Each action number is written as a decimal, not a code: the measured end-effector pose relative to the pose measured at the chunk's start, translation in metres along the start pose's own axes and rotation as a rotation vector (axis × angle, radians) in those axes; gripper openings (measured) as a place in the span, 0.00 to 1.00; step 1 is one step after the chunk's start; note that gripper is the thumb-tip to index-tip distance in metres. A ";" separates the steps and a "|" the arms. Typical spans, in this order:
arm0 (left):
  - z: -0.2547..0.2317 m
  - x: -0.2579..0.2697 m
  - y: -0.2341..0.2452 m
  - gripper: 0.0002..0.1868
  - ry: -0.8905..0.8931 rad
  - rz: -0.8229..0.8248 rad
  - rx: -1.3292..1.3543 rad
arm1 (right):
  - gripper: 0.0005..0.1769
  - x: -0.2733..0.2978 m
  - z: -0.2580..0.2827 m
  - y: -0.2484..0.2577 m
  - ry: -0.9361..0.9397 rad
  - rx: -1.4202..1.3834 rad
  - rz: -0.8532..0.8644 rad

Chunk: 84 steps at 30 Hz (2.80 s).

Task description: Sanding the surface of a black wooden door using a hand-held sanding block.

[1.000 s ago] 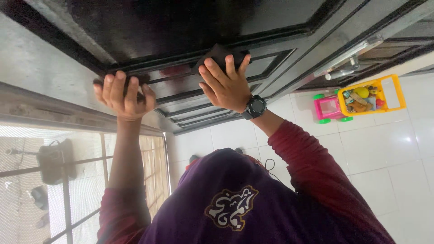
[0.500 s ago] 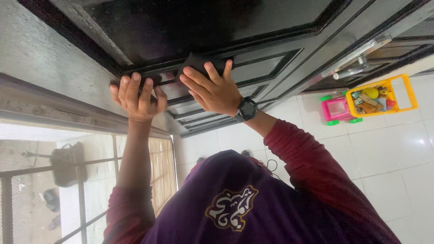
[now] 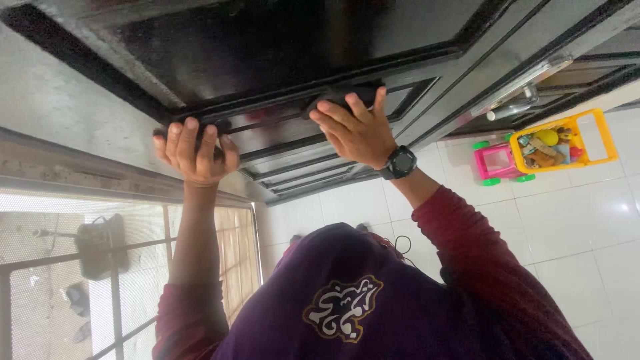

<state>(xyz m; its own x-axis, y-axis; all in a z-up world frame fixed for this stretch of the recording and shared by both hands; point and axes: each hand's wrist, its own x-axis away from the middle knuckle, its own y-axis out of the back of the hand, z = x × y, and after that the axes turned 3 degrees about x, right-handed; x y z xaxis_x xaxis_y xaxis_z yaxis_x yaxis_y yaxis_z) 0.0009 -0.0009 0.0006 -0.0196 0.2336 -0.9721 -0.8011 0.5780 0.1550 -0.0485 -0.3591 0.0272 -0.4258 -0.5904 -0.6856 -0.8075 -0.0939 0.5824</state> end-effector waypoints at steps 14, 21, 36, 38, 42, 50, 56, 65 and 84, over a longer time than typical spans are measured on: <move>0.001 -0.002 -0.004 0.22 -0.026 -0.036 -0.044 | 0.35 0.072 -0.099 0.020 -0.017 0.092 0.056; 0.004 0.013 -0.002 0.22 0.017 0.032 -0.102 | 0.37 0.107 -0.148 0.028 0.015 0.135 0.087; 0.004 0.018 0.001 0.26 0.028 0.073 -0.137 | 0.29 0.079 -0.126 0.023 0.043 -0.002 0.065; 0.003 0.015 -0.001 0.25 0.023 0.044 -0.120 | 0.32 0.069 -0.117 0.020 0.057 0.010 0.038; 0.004 0.008 -0.004 0.25 -0.005 0.019 -0.117 | 0.36 0.048 -0.101 0.015 0.104 0.033 0.017; 0.000 0.000 -0.003 0.22 -0.011 -0.020 -0.045 | 0.40 -0.008 -0.047 0.009 0.241 0.055 -0.018; 0.001 0.002 -0.001 0.20 0.000 0.002 -0.017 | 0.34 -0.052 -0.003 0.005 0.303 0.062 -0.039; -0.002 -0.001 0.009 0.16 0.016 0.059 0.027 | 0.27 -0.099 0.051 -0.003 0.356 0.004 -0.061; 0.000 0.000 0.002 0.21 -0.006 0.020 -0.027 | 0.22 -0.124 0.066 0.007 0.414 -0.069 -0.061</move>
<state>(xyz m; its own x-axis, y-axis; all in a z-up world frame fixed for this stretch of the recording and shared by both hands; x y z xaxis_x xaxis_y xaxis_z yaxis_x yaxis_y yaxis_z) -0.0008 0.0000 0.0003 -0.0319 0.2494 -0.9679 -0.8167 0.5518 0.1691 -0.0285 -0.2335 0.0874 -0.1666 -0.8526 -0.4952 -0.7909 -0.1843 0.5835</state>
